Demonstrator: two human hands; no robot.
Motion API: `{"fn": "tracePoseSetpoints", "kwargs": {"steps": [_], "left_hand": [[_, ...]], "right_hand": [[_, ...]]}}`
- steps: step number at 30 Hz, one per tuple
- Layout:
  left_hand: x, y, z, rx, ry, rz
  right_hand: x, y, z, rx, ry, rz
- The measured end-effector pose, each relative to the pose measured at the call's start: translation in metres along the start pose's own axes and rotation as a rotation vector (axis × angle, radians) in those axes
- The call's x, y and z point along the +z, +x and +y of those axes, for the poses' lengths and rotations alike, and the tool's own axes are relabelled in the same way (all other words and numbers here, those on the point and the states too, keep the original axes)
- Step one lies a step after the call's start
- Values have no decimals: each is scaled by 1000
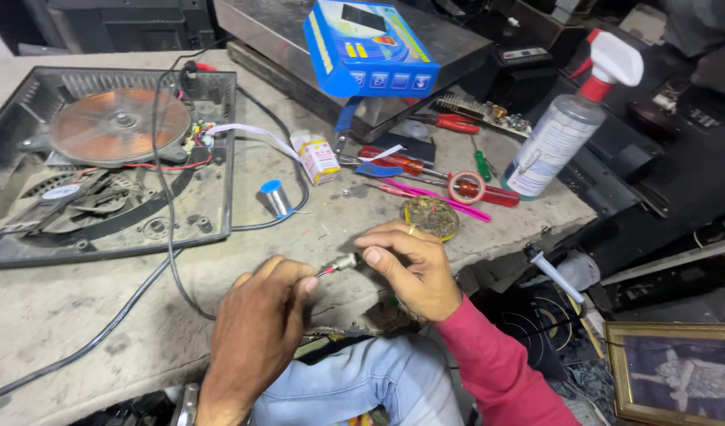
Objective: The person solders a wire to a small metal connector at a cluttered workbench, holding the connector in one hand and a soldering iron in the other. They then wrap the connector with red electrical tape, tearing and pressing the tape around it by hand.
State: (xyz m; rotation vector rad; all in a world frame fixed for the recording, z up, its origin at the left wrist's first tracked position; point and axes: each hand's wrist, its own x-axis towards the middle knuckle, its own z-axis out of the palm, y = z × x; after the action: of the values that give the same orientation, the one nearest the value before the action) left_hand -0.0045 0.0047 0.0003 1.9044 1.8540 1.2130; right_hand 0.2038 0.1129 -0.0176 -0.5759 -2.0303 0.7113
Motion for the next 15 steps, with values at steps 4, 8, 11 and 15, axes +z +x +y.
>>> {"fn": "tracePoseSetpoints", "kwargs": {"steps": [4,8,11,15], "left_hand": [[5,4,-3,-48,4,-8],[4,1,-1,7,3,1],[3,0,2,68,10,26],[4,-1,3,115,15,24]], "right_hand": [[-31,1,10,-30,-294,271],[-88,11,28,104,-644,241],[-117,14,43,29,-946,-17],[-126,15,62,87,-1032,-137]]}}
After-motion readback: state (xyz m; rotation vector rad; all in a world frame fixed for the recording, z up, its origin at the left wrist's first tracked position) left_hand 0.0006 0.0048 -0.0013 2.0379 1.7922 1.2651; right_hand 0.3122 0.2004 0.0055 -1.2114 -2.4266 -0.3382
